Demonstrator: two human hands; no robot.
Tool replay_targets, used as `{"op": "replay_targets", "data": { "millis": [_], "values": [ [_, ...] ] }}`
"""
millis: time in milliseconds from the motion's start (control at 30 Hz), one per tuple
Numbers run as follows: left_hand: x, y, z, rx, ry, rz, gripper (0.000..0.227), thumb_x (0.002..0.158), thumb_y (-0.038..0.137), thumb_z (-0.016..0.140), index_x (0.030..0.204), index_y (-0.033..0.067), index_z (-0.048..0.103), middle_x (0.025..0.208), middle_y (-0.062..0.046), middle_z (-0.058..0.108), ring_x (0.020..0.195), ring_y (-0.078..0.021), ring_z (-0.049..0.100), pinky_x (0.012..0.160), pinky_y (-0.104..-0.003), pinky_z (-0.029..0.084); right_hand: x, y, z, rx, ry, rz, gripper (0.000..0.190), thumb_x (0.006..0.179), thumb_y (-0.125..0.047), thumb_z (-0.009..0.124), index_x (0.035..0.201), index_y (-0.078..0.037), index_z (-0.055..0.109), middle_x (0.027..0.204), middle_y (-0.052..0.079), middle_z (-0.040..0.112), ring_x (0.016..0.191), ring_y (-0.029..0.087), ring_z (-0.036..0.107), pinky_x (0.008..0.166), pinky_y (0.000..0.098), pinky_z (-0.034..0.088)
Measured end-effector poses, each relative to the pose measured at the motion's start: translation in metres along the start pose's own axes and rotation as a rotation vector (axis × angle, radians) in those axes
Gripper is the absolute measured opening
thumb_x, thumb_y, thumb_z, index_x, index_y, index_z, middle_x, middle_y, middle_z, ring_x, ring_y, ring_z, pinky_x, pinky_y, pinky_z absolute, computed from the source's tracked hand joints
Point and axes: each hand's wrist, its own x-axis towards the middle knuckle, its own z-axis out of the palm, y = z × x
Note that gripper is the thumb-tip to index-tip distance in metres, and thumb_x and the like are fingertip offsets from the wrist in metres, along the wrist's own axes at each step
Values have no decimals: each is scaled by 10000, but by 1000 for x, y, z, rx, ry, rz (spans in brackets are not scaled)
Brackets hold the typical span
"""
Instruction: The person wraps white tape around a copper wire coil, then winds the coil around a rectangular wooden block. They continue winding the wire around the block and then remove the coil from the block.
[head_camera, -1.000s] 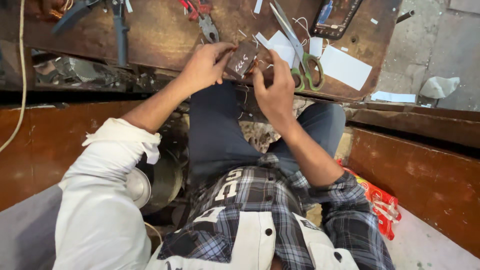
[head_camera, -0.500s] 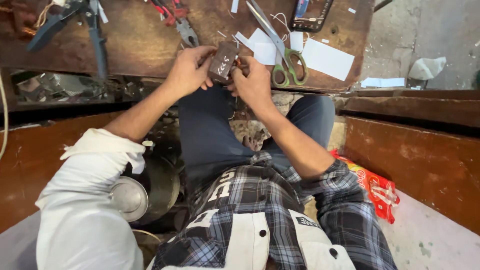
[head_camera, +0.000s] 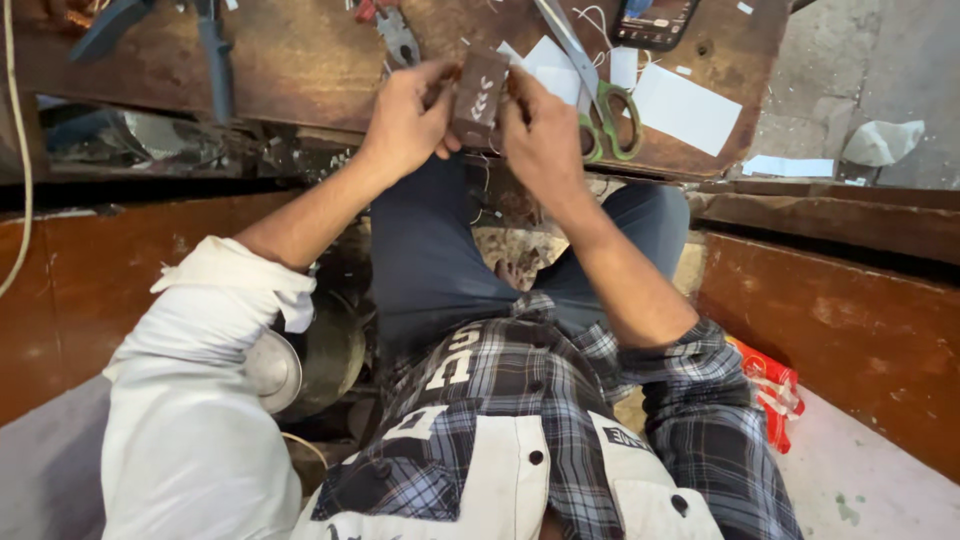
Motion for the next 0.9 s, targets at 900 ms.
{"op": "replay_targets", "data": {
  "millis": [900],
  "values": [
    [-9, 16, -6, 242, -10, 204, 216, 1058, 48, 536, 1221, -30, 655, 679, -158, 692, 548, -207, 726, 537, -344, 569, -10, 9, 17, -134, -57, 7, 371, 989, -67, 568, 1348, 23, 576, 1007, 302, 707, 938, 480, 695, 811, 517, 544]
  ]
}}
